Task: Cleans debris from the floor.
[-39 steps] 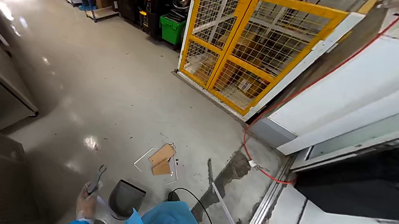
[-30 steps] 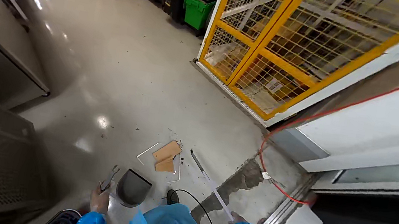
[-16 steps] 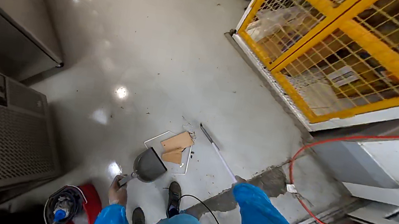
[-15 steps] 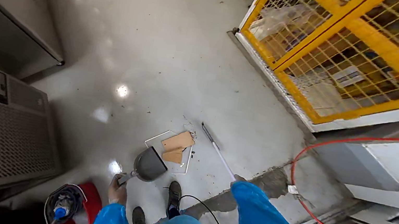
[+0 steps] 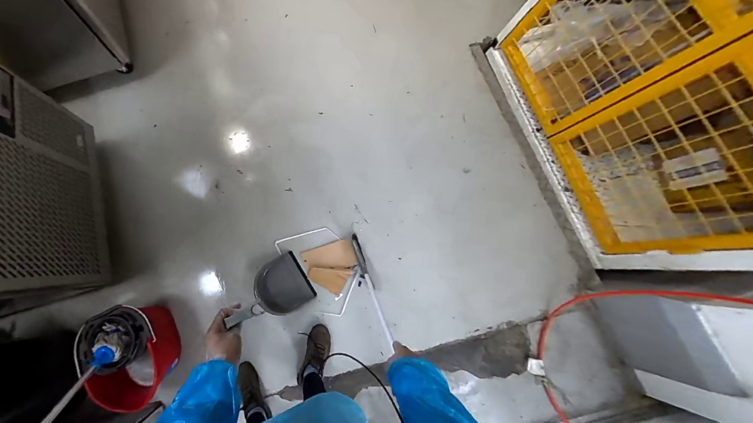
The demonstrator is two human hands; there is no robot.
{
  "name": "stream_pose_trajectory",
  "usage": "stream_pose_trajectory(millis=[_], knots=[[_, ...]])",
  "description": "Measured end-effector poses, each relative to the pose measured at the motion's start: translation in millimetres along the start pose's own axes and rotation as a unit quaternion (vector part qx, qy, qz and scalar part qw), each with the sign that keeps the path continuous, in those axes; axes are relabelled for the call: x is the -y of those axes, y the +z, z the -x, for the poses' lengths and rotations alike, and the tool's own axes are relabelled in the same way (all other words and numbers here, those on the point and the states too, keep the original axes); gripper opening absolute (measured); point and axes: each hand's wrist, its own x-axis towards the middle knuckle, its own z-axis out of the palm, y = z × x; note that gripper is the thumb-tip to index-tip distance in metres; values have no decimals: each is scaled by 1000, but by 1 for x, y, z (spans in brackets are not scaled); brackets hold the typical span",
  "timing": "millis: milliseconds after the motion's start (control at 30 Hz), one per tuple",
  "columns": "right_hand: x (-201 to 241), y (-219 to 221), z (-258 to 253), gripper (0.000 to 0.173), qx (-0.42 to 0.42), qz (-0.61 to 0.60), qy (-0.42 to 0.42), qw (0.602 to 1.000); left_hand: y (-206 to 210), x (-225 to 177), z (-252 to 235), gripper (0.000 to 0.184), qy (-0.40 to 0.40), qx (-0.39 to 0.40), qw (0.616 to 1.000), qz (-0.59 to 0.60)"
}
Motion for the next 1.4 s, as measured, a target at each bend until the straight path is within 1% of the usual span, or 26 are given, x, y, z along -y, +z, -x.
stream_pose_trajectory(millis=[133,200,267,333,400,533,633,733,833,933,1000,1067,1167,1233,1333,1400], knots=[[-11,20,-5,62,1,23,-15,1000,-7,-5,-5,19,-6,-4,999,31],[-30,27,-21,59,-11,7,-35,999,-11,-5,-7,16,6,7,999,31],[-44,24,-19,54,-11,-21,-53,998,-16,-3,-5,14,16,11,999,27],[-50,18,-7,52,-13,-37,-69,997,-17,-1,-4,15,16,3,1000,21],[-53,23,8,53,-31,-57,-70,995,-19,2,-3,16,16,-1,1000,9],[-49,23,72,58,-54,-68,-63,994,-17,-2,-7,19,17,10,1000,6],[-48,22,112,62,-36,9,-66,997,-17,3,-10,18,18,-5,1000,25],[-52,25,129,60,19,58,-87,994,-19,-2,-7,21,4,-9,1000,4],[-62,49,127,58,69,111,-128,983,-23,-3,-5,25,-2,-10,1000,-12],[-57,72,127,58,84,111,-107,984,-25,0,-1,25,-10,-10,1000,-11],[-55,76,127,58,83,99,-106,986,-28,3,1,23,-15,-12,1000,-5],[-60,73,130,58,80,105,-111,985,-35,7,2,25,-22,-10,1000,-6],[-70,53,127,58,52,110,-122,985,-40,12,2,23,-14,9,1000,-19],[-63,40,117,60,35,92,-99,990,-40,14,3,21,-6,9,1000,-23],[-43,34,78,57,-16,61,-82,995,-36,14,5,21,-4,-2,1000,-29],[-21,34,50,60,-7,73,-76,994,-33,14,6,22,-6,-4,1000,-29]])
